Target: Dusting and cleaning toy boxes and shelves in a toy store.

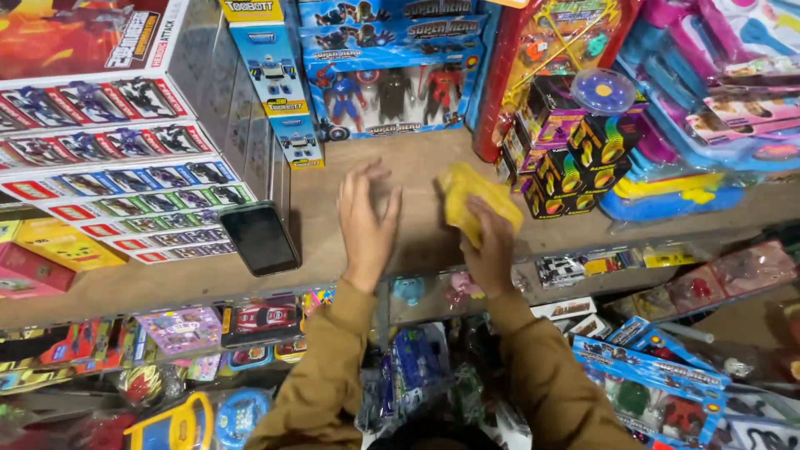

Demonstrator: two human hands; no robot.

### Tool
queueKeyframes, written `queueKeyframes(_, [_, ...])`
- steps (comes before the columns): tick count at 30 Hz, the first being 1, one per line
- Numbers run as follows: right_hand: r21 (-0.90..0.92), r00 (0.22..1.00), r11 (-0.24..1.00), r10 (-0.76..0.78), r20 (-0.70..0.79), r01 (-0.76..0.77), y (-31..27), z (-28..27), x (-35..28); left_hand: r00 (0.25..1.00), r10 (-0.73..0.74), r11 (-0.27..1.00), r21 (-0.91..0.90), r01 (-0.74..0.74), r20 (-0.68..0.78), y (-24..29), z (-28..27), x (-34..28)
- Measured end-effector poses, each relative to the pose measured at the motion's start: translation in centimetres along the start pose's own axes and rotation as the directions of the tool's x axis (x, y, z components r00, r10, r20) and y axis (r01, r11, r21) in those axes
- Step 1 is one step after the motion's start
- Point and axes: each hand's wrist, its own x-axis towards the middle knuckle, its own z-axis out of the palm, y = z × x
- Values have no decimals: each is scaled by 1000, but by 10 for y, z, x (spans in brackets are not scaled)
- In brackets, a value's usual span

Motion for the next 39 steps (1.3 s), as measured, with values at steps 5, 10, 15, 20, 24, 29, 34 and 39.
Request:
queueKeyframes(5, [-119, 968, 988, -67, 240, 98, 51, 55, -9, 981, 193, 959, 217, -182, -31, -22, 46, 110])
queueKeyframes(10, [-128, 978, 988, -65, 197, 92, 76, 68, -23, 958, 286, 875, 401, -270, 22, -75, 110, 200])
queueKeyframes(15, [-64, 980, 997, -28, 199, 42, 64, 60, -18, 934, 190, 667, 658, -348, 301, -122, 152, 243])
queueKeyframes(20, [-52, 980, 998, -12, 199, 23, 42, 49, -3, 937, 131, 676, 662, -323, 323, -160, 169, 260])
queueKeyframes(24, [-59, 975, 998, 15, 221, -2, 41, 47, -1, 941, 164, 671, 665, -327, 297, -173, 167, 266])
queueKeyframes(29, [-49, 978, 999, 11, 211, 0, 39, 48, -1, 945, 149, 733, 608, -304, 292, -159, 156, 272])
queueKeyframes(34, [-47, 984, 999, -10, 180, 19, 39, 48, -2, 929, 127, 773, 552, -312, 347, -145, 140, 273])
queueKeyframes(39, [-45, 987, 999, -13, 160, 20, 37, 47, -1, 939, 185, 696, 635, -334, 291, -152, 148, 269])
